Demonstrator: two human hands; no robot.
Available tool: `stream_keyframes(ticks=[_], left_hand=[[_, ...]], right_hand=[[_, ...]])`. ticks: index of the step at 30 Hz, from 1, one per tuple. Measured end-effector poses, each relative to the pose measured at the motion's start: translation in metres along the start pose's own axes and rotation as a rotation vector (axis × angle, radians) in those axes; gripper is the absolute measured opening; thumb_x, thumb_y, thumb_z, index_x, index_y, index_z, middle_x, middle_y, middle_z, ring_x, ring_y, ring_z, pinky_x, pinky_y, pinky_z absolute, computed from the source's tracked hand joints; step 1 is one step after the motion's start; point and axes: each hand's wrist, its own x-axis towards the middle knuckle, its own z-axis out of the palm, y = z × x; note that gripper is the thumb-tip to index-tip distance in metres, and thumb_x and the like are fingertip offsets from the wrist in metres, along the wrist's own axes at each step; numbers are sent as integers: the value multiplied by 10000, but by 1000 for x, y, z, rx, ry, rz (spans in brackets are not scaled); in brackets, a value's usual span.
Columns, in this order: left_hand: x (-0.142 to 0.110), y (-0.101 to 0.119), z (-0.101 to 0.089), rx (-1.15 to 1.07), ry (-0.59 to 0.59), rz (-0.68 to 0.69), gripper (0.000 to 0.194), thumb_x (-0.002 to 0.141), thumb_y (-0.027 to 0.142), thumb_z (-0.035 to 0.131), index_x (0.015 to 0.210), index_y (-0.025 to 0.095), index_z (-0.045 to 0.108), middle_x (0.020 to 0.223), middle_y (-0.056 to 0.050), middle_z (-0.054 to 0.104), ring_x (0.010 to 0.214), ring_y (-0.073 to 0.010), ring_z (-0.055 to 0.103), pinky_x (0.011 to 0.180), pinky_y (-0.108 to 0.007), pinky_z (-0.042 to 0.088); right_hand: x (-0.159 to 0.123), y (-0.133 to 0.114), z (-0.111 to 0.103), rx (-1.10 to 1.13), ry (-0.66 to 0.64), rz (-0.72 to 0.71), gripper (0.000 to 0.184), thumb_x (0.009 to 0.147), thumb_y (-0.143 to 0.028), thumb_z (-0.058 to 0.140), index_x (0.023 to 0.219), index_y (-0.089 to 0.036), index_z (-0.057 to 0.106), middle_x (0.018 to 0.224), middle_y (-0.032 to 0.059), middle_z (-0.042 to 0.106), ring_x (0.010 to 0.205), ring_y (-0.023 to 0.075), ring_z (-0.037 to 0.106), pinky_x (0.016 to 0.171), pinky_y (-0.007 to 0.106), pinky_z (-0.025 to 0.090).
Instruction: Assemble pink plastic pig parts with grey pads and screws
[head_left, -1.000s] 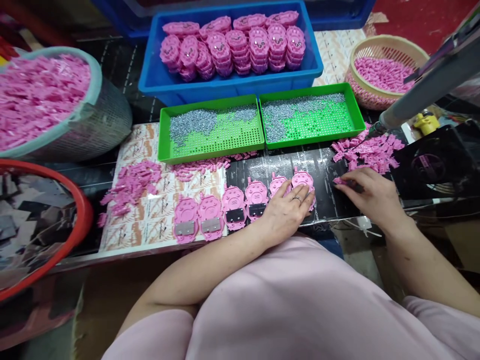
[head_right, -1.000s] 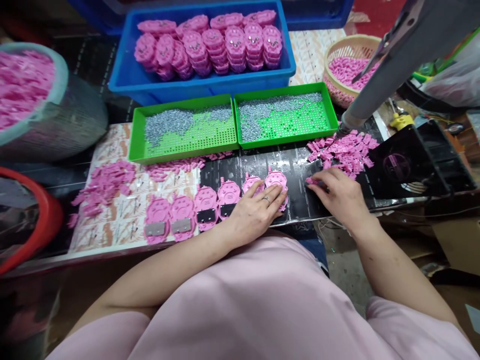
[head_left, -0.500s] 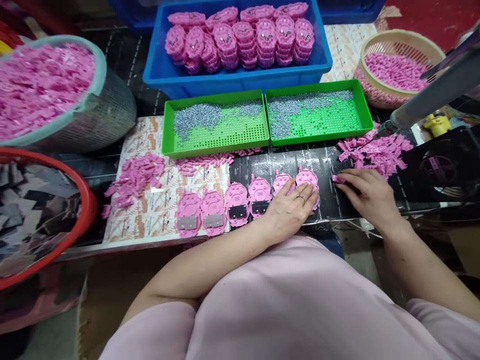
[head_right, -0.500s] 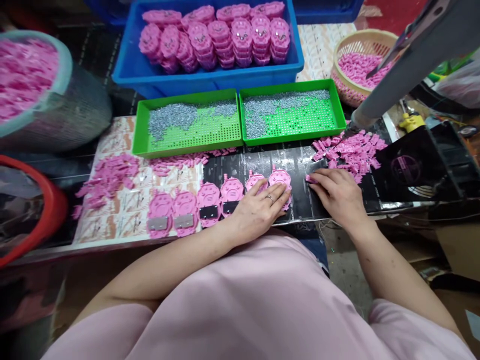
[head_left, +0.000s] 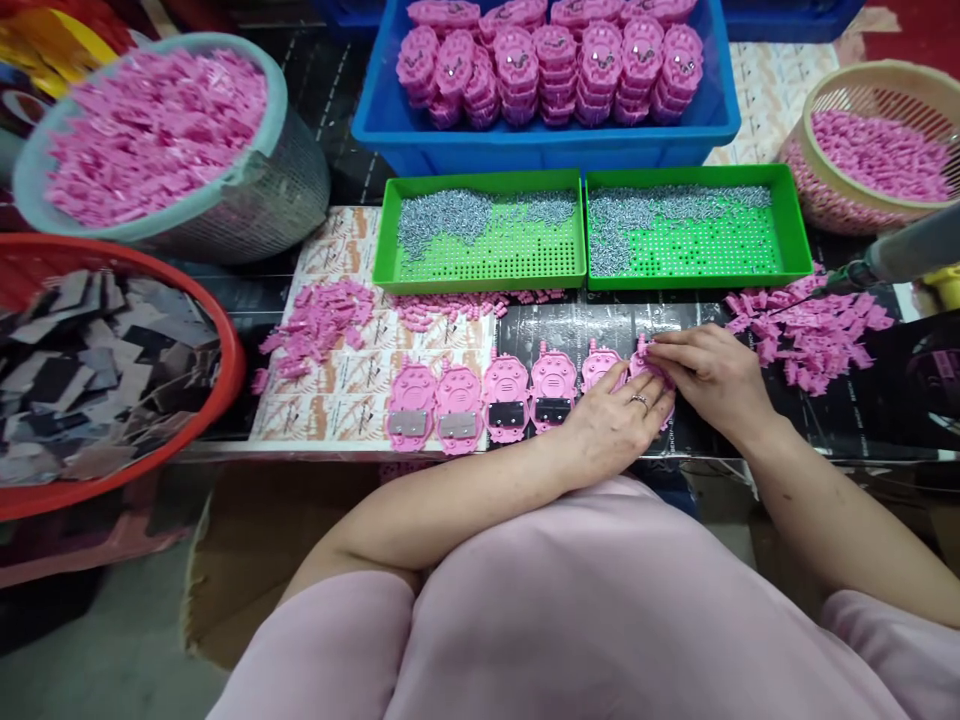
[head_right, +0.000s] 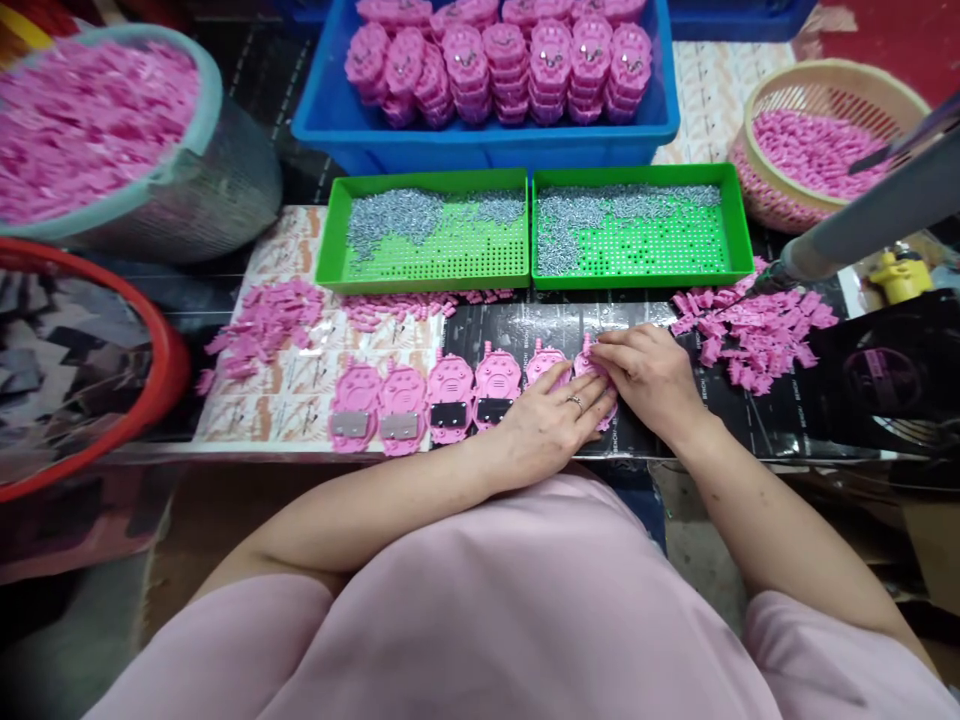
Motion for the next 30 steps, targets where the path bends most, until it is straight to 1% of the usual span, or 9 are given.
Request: stream_keyframes(ticks=[7,10,15,18,20,22,24,26,30], left_hand=[[1,0,0,-34,-11,-10,323,980,191,439,1229,69,605,1246,-157,650,1226,-261,578,1070,-481,424],[1,0,0,-31,-10,-4,318,976,194,448,1217,63,609,1242,-166,649,1227,-264,578,1070,-480,422],[1,-2,0,-25,3,-10,314,973,245,488,1202,74,617,1237,-156,655,1209,-249,591,1069,-473,422],[2,-4,0,-25,-2,2,335,977,260,491,1229,69,598,1244,-143,655,1189,-238,603,1062,-474,427],[2,-4,0,-26,-19,12,353,981,275,487,1243,61,587,1262,-149,644,1190,-237,602,1058,-478,427],[2,-4,-1,-30,-41,17,360,982,279,485,1251,61,581,1279,-158,632,1197,-237,597,1058,-481,421],[2,-4,-2,-36,-65,11,355,976,271,497,1251,62,581,1282,-164,628,1202,-238,593,1064,-484,411],[2,-3,-5,-51,-87,-4,369,963,283,526,1256,64,574,1302,-171,612,1216,-243,583,1069,-485,404],[0,-3,-14,-98,-52,-4,407,950,344,550,1268,91,560,1376,-166,555,1282,-256,530,1082,-475,398]], right_hand=[[0,-6,-16,-357,-142,-90,184,908,-325,588,988,-246,734,1107,36,702,1052,248,545,767,370,334],[1,-9,-17,-375,-165,-65,204,910,-352,577,971,-260,749,1062,56,695,1021,242,514,760,366,300],[-2,-12,-10,-282,-111,28,215,924,-341,551,968,-268,749,970,23,718,926,209,545,757,363,332],[-13,-4,-24,-203,-33,142,246,941,-314,526,1086,-224,702,1001,39,724,914,186,590,786,344,393],[-26,7,-39,-294,39,246,276,933,-338,535,1115,-189,680,993,73,721,892,201,600,765,343,405],[-40,20,-53,-513,65,325,318,899,-432,571,1062,-190,695,949,96,716,862,244,580,694,361,357],[-50,31,-61,-654,18,327,315,887,-471,574,987,-204,709,879,97,713,824,257,557,646,364,287],[-54,34,-62,-679,-7,290,263,905,-427,558,956,-216,707,829,83,709,797,249,547,636,365,256],[-47,23,-54,-622,44,266,215,899,-375,576,977,-220,702,881,78,704,823,251,546,665,380,292]])
